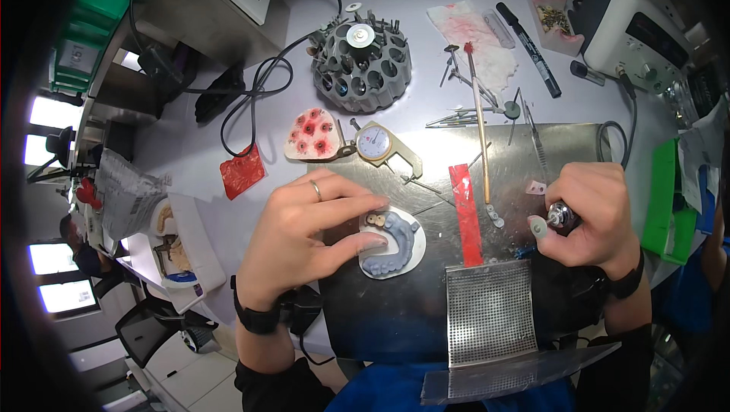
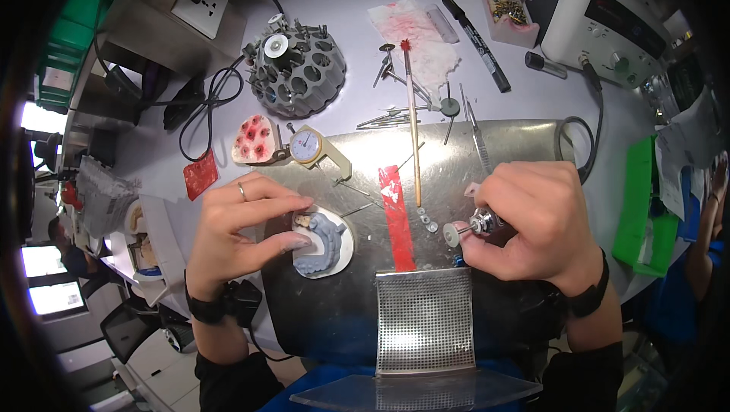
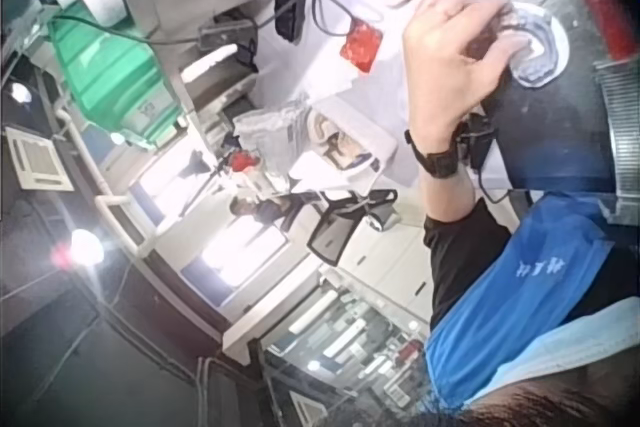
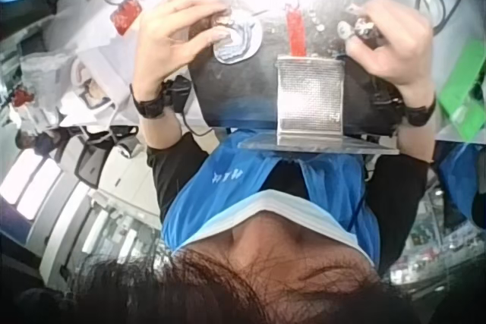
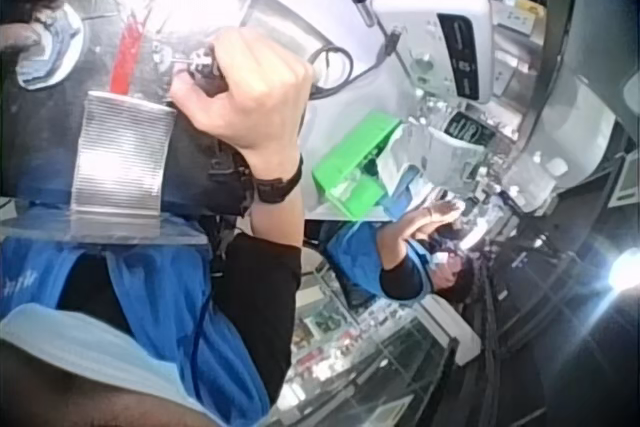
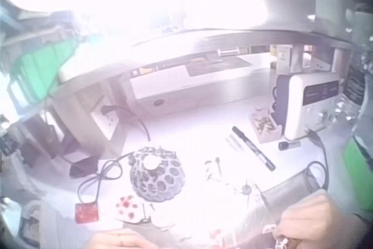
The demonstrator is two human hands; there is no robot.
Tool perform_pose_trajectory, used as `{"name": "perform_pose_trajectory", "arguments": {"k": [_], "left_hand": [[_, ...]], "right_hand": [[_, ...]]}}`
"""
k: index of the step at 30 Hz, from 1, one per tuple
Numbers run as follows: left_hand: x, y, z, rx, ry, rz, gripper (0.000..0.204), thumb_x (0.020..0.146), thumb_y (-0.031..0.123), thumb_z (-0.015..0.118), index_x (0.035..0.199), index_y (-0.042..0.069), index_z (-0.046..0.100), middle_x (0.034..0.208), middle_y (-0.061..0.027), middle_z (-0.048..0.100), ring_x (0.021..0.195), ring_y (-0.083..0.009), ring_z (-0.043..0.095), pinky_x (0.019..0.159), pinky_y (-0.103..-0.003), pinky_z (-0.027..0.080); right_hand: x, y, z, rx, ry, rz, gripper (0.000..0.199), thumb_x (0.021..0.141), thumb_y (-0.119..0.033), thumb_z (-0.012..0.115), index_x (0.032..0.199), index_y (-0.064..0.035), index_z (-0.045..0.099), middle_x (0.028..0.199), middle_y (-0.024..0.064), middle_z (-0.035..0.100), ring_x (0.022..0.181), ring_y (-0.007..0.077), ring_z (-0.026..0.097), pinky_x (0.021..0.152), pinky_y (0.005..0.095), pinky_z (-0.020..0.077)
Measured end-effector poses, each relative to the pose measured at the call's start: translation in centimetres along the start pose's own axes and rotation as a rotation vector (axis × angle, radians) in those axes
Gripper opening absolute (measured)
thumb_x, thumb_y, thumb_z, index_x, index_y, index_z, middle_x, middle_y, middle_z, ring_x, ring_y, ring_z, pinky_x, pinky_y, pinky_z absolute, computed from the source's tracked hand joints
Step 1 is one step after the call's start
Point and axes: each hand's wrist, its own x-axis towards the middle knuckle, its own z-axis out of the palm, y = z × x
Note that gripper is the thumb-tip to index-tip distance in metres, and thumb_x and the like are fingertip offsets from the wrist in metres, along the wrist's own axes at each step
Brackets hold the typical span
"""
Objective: The recorder is assembling and inspecting various components of a dental prosthesis, including teeth and a stone model base, using specialized lab tools.
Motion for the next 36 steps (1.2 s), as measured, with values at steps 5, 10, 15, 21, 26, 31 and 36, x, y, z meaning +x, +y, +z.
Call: {"name": "perform_pose_trajectory", "arguments": {"k": [5, 10, 15, 21, 26, 31, 36], "left_hand": [[-0.5, -0.7, 0.1, -0.048, 0.009, 0.027, 0.022, 0.076, 0.001, 0.085, 0.097, 0.004, 0.082, 0.094, -0.0078, 0.078, 0.084, -0.0216, 0.072, 0.073, -0.032, 0.056], [-0.3, -0.5, 0.4, -0.066, 0.01, 0.039, 0.022, 0.078, -0.003, 0.081, 0.098, 0.004, 0.081, 0.096, -0.0084, 0.077, 0.086, -0.0228, 0.073, 0.074, -0.032, 0.056], [-0.2, 2.1, 0.5, -0.114, -0.075, -0.128, 0.05, 0.077, 0.018, 0.087, 0.122, 0.001, 0.071, 0.118, -0.0141, 0.07, 0.104, -0.0323, 0.068, 0.089, -0.039, 0.055], [-1.1, 4.0, 2.0, 0.041, -0.105, -0.2, 0.078, 0.063, 0.022, 0.095, 0.131, 0.004, 0.063, 0.119, -0.0148, 0.065, 0.113, -0.0358, 0.061, 0.099, -0.042, 0.05], [-0.1, 4.2, 2.9, -0.273, -0.035, -0.082, 0.079, 0.061, 0.009, 0.095, 0.132, 0.003, 0.061, 0.131, -0.0132, 0.066, 0.12, -0.0239, 0.065, 0.096, -0.037, 0.054], [2.2, 5.1, 5.2, -1.0, -0.218, -0.106, 0.106, 0.065, 0.001, 0.096, 0.154, 0.005, 0.038, 0.143, -0.018, 0.06, 0.134, -0.024, 0.058, 0.111, -0.04, 0.047], [3.3, 5.4, 6.8, -1.437, -0.368, -0.096, 0.118, 0.065, -0.013, 0.089, 0.161, 0.007, 0.023, 0.145, -0.0196, 0.057, 0.135, -0.0253, 0.056, 0.112, -0.041, 0.045]], "right_hand": [[0.0, 0.4, -0.9, 0.052, -0.034, 0.023, 0.025, 0.065, -0.016, 0.079, 0.082, -0.0037, 0.067, 0.067, 0.0086, 0.059, 0.055, 0.0286, 0.059, 0.05, 0.0367, 0.044], [-0.3, 0.8, -2.4, 0.087, -0.09, 0.14, 0.019, 0.081, -0.021, 0.072, 0.085, -0.0031, 0.068, 0.069, 0.0111, 0.058, 0.059, 0.0323, 0.058, 0.056, 0.0402, 0.044], [-0.9, 2.3, -2.9, -0.016, -0.192, 0.224, 0.02, 0.085, -0.022, 0.072, 0.082, -0.0028, 0.066, 0.073, 0.0141, 0.061, 0.069, 0.0347, 0.061, 0.064, 0.0434, 0.0475], [-1.3, 3.1, -1.4, -0.061, -0.109, 0.107, 0.013, 0.081, -0.015, 0.074, 0.087, -0.0049, 0.069, 0.081, 0.0093, 0.063, 0.08, 0.0298, 0.064, 0.072, 0.0413, 0.0517], [-1.7, 3.6, -0.1, -0.106, -0.02, 0.034, 0.012, 0.078, -0.012, 0.073, 0.088, -0.0064, 0.069, 0.09, 0.006, 0.064, 0.088, 0.0265, 0.064, 0.077, 0.0391, 0.0528], [-0.9, 1.1, -1.8, 0.097, 0.017, -0.055, 0.035, 0.076, -0.013, 0.075, 0.11, -0.0075, 0.072, 0.117, 0.0098, 0.061, 0.103, 0.03, 0.058, 0.091, 0.0402, 0.0507], [-1.0, -1.4, -1.3, 0.55, -0.019, -0.184, 0.056, 0.074, -0.014, 0.082, 0.129, -0.0116, 0.07, 0.139, 0.0138, 0.052, 0.116, 0.0348, 0.051, 0.101, 0.0441, 0.0466]]}}
